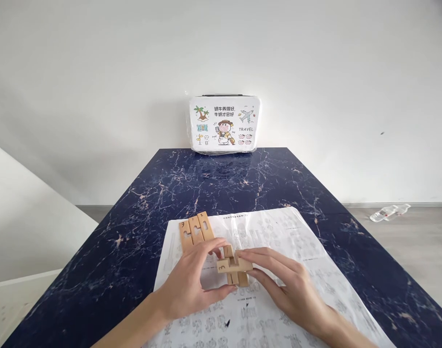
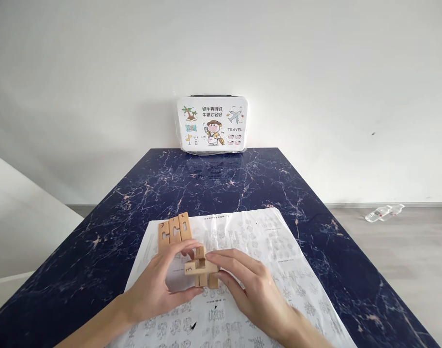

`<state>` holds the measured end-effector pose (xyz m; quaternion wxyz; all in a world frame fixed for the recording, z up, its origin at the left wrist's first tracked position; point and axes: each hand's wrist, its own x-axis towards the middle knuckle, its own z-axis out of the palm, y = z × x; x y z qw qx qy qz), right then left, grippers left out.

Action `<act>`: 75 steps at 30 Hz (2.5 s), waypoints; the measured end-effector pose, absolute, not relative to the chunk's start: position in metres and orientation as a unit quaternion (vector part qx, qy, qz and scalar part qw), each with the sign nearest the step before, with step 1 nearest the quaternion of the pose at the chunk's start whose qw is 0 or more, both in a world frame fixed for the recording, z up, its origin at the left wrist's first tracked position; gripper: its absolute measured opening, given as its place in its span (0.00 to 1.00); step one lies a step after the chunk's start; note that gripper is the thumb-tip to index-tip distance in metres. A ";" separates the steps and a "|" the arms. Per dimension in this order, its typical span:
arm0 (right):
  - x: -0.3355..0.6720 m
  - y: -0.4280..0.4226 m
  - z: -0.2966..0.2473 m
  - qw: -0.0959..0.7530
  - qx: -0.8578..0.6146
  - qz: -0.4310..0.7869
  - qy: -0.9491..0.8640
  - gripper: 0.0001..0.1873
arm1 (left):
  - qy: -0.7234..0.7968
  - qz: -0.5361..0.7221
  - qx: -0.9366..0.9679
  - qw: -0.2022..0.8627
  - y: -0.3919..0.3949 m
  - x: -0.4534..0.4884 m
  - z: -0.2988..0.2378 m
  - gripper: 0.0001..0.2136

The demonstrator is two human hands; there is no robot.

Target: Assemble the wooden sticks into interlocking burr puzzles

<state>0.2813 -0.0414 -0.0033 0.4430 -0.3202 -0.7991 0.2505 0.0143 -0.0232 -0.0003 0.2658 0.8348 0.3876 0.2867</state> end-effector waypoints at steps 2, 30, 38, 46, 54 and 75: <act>0.281 -0.042 -0.002 0.444 -0.318 0.246 -0.801 0.22 | 0.383 0.281 0.838 0.270 -0.024 0.014 0.000 0.38; 0.282 -0.041 -0.007 0.451 -0.335 0.229 -0.795 0.15 | 0.343 0.307 0.842 0.280 -0.027 0.015 -0.001 0.36; 0.282 -0.042 -0.009 0.449 -0.345 0.229 -0.792 0.14 | 0.283 0.337 0.855 0.274 -0.025 0.018 0.009 0.30; 0.282 -0.039 -0.008 0.447 -0.348 0.233 -0.790 0.13 | 0.306 0.341 0.839 0.295 -0.027 0.018 0.003 0.31; 0.283 -0.035 -0.009 0.417 -0.400 0.262 -0.773 0.12 | 0.380 0.348 0.784 0.346 -0.029 0.018 0.006 0.32; 0.278 -0.033 -0.002 0.342 -0.473 0.447 -0.678 0.33 | 0.409 0.408 0.738 0.348 -0.026 0.021 0.010 0.29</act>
